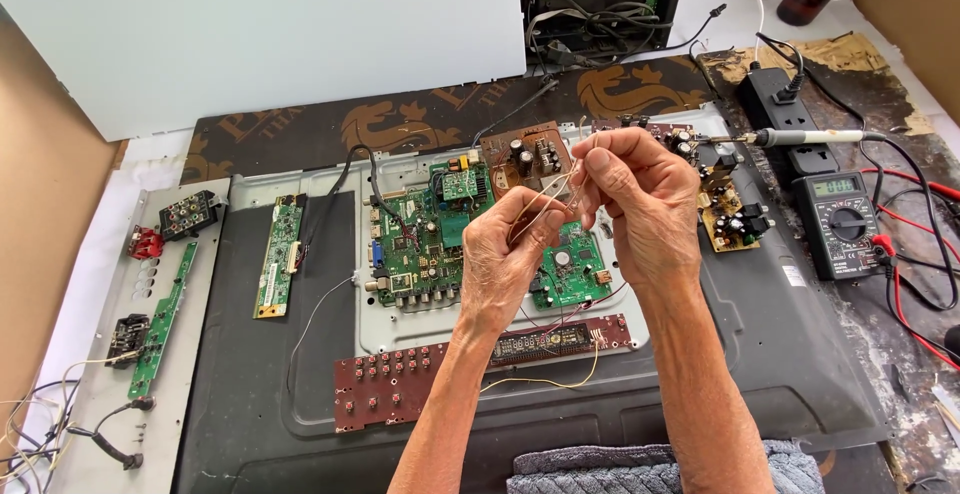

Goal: The person works on a disassembled television, handling various wires and circuit boards. They twist and connect multiple wires together by hand, manipulating them over the exposed internal components of the device.

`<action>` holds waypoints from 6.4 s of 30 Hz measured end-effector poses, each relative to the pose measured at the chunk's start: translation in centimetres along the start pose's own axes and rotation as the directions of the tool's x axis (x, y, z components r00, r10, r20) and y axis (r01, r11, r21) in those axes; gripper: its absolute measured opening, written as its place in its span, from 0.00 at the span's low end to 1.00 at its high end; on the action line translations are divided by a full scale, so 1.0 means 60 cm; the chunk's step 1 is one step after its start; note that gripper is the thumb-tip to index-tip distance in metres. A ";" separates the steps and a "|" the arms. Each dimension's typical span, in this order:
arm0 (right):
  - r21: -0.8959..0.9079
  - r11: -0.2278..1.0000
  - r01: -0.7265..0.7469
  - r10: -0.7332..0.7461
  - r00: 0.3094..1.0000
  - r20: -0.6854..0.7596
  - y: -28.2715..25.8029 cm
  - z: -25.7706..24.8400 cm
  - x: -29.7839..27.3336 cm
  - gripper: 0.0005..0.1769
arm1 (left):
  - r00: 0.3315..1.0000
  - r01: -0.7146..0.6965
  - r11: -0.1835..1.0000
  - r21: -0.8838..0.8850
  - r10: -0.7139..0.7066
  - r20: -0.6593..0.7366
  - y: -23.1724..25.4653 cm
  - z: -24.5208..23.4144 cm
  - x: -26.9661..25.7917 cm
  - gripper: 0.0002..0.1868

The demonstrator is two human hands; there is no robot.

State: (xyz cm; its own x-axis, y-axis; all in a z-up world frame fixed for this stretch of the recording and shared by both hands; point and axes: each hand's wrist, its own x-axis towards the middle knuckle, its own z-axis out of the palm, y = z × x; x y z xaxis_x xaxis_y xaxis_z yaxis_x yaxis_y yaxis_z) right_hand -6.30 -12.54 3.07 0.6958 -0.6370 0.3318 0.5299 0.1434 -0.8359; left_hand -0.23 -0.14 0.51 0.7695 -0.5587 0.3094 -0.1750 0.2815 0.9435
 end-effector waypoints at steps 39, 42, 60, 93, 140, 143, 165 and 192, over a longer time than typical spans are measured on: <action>-0.523 0.852 -0.031 0.249 0.902 0.352 -0.006 -0.006 0.014 0.04 | 0.943 -0.073 0.888 -0.453 -0.087 -0.322 -0.027 -0.081 0.024 0.16; -0.507 0.862 -0.011 0.219 0.910 0.352 -0.002 -0.009 0.015 0.05 | 0.941 -0.102 0.865 -0.491 -0.077 -0.330 -0.028 -0.094 0.024 0.17; -0.436 0.895 -0.096 0.261 0.905 0.336 0.018 0.015 -0.004 0.04 | 0.983 -0.004 0.901 -0.434 -0.077 -0.169 -0.025 -0.072 0.019 0.27; -0.606 0.796 0.006 0.307 0.858 0.412 0.060 0.030 -0.027 0.07 | 0.992 0.113 0.908 -0.404 -0.127 -0.008 -0.053 -0.041 0.012 0.30; -0.430 0.903 -0.009 0.099 0.977 0.187 0.034 -0.018 -0.005 0.08 | 0.985 0.095 0.995 0.019 -0.091 -0.148 -0.021 -0.027 0.001 0.13; -0.484 0.875 -0.006 0.110 0.976 0.186 0.031 -0.014 -0.007 0.06 | 0.981 0.099 0.995 -0.005 -0.098 -0.169 -0.016 -0.029 0.000 0.14; -0.530 0.843 -0.089 0.286 0.909 0.303 -0.021 0.026 -0.011 0.11 | 0.994 0.064 0.996 0.055 -0.068 0.089 0.054 -0.098 -0.001 0.07; -0.296 0.953 0.061 -0.027 0.993 0.117 -0.071 -0.047 0.001 0.07 | 0.990 0.142 0.954 0.264 -0.131 -0.058 0.078 -0.170 -0.017 0.06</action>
State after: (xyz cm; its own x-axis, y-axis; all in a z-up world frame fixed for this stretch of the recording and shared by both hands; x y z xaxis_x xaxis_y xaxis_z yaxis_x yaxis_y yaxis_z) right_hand -9.88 -15.36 5.42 0.7330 -0.5476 0.4036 0.4040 -0.1269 -0.9059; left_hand 4.45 9.71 3.42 0.8202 -0.5446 0.1755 -0.2198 -0.0168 0.9754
